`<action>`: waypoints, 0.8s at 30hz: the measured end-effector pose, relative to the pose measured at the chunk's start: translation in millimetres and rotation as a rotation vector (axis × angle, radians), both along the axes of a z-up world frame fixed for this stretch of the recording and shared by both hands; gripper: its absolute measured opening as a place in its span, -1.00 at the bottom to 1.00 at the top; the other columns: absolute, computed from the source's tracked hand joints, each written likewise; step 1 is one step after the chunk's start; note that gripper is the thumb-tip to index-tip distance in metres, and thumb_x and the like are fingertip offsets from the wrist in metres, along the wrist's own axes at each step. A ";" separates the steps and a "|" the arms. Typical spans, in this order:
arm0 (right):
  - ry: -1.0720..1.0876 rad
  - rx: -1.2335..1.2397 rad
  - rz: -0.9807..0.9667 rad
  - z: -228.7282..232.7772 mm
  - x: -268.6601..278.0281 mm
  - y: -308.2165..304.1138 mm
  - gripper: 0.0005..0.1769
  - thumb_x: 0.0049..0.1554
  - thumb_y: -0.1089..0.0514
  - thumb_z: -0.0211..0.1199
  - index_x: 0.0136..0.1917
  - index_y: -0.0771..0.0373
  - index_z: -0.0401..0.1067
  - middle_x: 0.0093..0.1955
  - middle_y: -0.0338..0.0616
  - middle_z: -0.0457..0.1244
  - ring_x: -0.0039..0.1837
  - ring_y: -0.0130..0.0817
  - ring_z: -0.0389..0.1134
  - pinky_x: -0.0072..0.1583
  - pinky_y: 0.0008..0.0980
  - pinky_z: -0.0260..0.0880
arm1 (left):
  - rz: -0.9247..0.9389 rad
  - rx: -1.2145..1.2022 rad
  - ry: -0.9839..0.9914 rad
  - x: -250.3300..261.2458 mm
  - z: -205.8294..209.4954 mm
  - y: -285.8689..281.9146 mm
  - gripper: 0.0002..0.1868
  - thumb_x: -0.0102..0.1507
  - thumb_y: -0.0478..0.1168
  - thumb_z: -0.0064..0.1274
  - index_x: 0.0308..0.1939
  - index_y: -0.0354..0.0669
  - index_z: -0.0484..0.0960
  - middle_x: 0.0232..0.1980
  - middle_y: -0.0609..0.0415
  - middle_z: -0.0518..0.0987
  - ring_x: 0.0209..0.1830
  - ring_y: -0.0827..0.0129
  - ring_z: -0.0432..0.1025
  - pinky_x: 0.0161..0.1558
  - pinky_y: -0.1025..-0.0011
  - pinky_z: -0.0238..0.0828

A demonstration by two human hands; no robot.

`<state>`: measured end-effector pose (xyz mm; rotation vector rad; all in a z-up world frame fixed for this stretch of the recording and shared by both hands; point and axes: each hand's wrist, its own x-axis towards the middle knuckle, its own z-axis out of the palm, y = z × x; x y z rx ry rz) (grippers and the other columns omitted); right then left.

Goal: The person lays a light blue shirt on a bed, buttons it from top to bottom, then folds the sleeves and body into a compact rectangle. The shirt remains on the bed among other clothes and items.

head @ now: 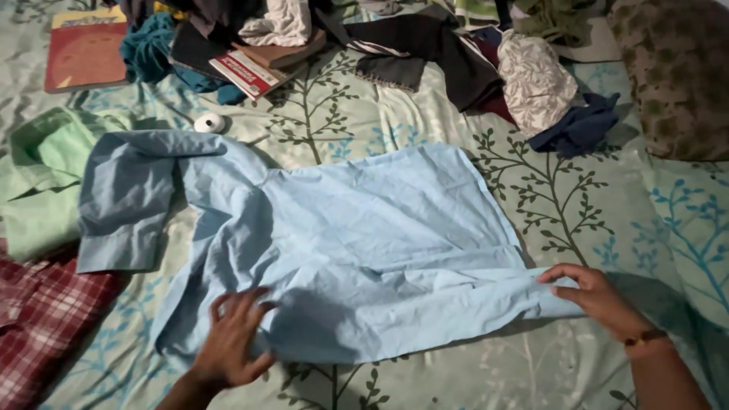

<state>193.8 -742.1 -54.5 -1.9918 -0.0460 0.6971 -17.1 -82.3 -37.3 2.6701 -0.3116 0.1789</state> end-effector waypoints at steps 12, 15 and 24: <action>0.012 -0.472 0.044 67.9 -28.5 48.6 -0.80 0.22 0.09 0.26 0.04 0.18 0.60 0.19 -0.20 0.34 0.28 -0.39 0.34 0.28 -0.31 0.39 | -0.362 0.209 0.513 163.3 -21.9 -121.6 -0.40 0.31 -0.04 0.11 0.40 -0.06 0.33 0.08 0.00 0.55 0.38 0.18 0.27 0.51 -0.25 -0.26; 0.023 -0.390 -0.027 50.0 -34.5 28.3 -0.75 0.24 0.19 0.22 0.15 0.21 0.61 0.33 -0.15 0.27 0.30 -0.26 0.34 0.21 -0.17 0.46 | -0.354 0.177 0.738 174.1 -55.5 -108.1 -0.62 0.23 -0.02 0.14 0.11 0.07 0.58 0.04 0.23 0.67 0.34 0.36 0.35 0.55 -0.24 -0.33; -0.193 -0.139 -0.263 50.0 -24.4 38.2 -0.68 0.11 0.36 0.22 0.15 0.42 0.52 0.20 0.02 0.41 0.29 -0.34 0.37 0.28 -0.30 0.32 | -0.198 0.052 0.631 202.4 -23.7 -63.5 -0.84 0.21 -0.02 0.20 -0.14 0.22 0.73 -0.06 0.37 0.68 0.09 0.56 0.53 0.43 -0.12 -0.16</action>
